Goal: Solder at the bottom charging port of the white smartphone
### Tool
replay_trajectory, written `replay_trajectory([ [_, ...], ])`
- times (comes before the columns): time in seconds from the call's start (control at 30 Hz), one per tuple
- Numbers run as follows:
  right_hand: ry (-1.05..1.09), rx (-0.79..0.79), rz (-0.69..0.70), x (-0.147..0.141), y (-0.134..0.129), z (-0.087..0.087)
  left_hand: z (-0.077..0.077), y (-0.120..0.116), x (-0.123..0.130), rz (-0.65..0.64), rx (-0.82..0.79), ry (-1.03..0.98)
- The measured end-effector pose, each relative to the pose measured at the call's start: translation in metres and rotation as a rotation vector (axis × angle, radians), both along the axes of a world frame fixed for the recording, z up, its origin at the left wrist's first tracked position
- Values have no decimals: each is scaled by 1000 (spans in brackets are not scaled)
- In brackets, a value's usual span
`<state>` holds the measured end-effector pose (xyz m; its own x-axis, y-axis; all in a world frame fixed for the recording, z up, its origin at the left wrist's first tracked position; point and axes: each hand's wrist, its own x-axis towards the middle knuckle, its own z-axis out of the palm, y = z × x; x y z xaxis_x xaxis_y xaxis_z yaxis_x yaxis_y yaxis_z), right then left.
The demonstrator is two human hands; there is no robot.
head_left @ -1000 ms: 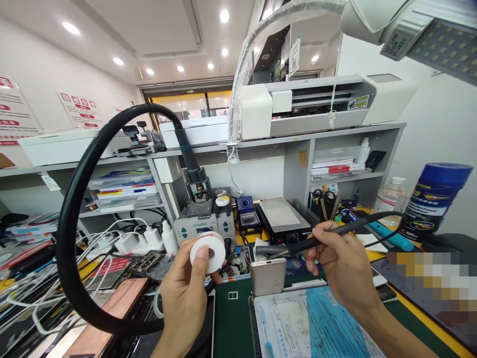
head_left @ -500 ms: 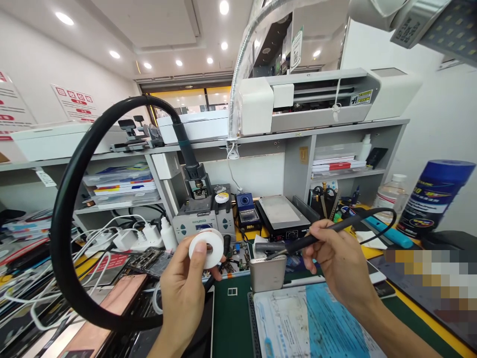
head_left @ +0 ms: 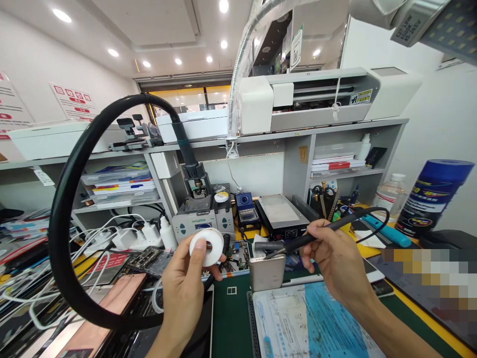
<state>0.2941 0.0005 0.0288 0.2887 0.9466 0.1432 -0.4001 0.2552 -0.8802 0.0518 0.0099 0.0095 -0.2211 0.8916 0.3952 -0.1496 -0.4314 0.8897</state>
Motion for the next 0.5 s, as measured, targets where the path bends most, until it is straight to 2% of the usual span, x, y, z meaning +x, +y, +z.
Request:
replay_trajectory([
  [0.5,-10,-3,4,-1,-1,2,1,1,-1,18,-15,55],
])
